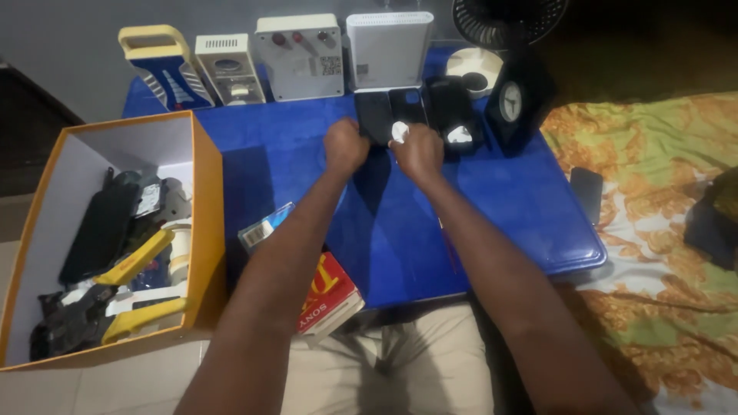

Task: Cleaning various electronic items including a solar lamp, a phone, and a crimping tool using a white cloth.

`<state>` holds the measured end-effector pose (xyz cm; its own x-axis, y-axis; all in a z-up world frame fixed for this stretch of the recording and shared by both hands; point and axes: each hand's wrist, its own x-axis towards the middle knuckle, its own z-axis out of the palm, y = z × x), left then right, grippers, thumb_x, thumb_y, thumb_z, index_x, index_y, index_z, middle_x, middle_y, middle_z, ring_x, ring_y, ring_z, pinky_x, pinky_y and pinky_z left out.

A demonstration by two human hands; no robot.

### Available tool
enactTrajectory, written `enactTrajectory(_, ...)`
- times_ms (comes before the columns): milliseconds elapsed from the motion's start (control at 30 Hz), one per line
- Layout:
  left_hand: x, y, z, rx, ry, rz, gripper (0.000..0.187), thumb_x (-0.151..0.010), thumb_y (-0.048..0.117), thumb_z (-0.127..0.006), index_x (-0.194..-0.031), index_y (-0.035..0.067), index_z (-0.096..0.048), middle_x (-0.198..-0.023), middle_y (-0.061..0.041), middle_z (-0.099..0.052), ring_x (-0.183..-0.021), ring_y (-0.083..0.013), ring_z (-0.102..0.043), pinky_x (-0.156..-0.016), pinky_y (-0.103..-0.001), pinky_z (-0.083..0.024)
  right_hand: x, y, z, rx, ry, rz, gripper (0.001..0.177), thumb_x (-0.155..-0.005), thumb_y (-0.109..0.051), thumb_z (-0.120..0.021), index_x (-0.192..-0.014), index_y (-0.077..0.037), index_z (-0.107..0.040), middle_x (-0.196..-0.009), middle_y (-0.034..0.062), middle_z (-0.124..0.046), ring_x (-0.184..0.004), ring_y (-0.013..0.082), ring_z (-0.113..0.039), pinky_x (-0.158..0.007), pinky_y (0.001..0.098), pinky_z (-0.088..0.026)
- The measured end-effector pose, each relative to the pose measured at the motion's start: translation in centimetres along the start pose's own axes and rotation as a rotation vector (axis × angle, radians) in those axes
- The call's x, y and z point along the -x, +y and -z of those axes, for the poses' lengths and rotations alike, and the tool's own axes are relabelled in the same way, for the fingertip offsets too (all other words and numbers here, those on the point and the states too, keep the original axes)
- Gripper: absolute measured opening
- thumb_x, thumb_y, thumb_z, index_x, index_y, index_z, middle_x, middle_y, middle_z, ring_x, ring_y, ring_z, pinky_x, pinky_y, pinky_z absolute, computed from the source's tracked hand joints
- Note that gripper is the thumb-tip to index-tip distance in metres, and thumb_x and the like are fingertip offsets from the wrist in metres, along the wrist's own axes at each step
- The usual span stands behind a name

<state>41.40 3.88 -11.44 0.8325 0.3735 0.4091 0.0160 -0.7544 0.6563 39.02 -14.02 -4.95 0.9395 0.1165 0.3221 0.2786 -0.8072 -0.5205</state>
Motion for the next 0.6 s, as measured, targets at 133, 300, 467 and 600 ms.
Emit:
enactTrajectory(133,-0.2,-0.7,-1.0,-0.032,0.025,-0.019,0.023,-0.075,0.016,-0.078,-0.093,0.003,-0.073,-0.098,-0.023,-0.073,-0.097,-0.0429,-0.069,-0.088,-0.050,-0.054,0.1,-0.1,0.2,-0.001,0.019,0.077,0.031,-0.078,-0.028,-0.086,-0.096,-0.005,-0.078,-0.096,0.0195,-0.075,-0.091,0.0393,-0.072,-0.081,0.0486,-0.057)
enactTrajectory(300,-0.4,-0.1,-0.1,-0.030,0.011,-0.023,0.020,-0.074,0.012,-0.075,-0.092,0.003,-0.074,-0.097,-0.024,-0.073,-0.097,-0.0429,-0.069,-0.087,-0.050,-0.055,-0.2,0.3,-0.7,0.000,0.081,0.114,0.035,-0.076,-0.029,-0.087,-0.096,-0.003,-0.076,-0.094,0.0193,-0.075,-0.088,0.0387,-0.072,-0.078,0.0481,-0.057)
enactTrajectory(467,-0.3,0.1,0.3,-0.010,-0.013,0.012,0.016,-0.078,0.009,-0.071,-0.093,0.005,-0.075,-0.098,-0.023,-0.073,-0.099,-0.0429,-0.069,-0.089,-0.050,-0.054,-0.1,-0.2,-0.6,0.055,0.035,0.147,0.029,-0.078,-0.029,-0.086,-0.092,-0.006,-0.077,-0.093,0.0180,-0.074,-0.087,0.0386,-0.072,-0.076,0.0488,-0.057)
enactTrajectory(600,-0.2,0.0,0.3,-0.020,0.043,-0.053,0.021,-0.075,0.009,-0.074,-0.095,0.003,-0.074,-0.098,-0.023,-0.073,-0.097,-0.0420,-0.069,-0.089,-0.049,-0.054,-0.1,-0.1,-0.9,0.029,0.038,0.129,0.029,-0.079,-0.029,-0.086,-0.092,-0.005,-0.076,-0.092,0.0183,-0.074,-0.087,0.0384,-0.072,-0.076,0.0487,-0.057)
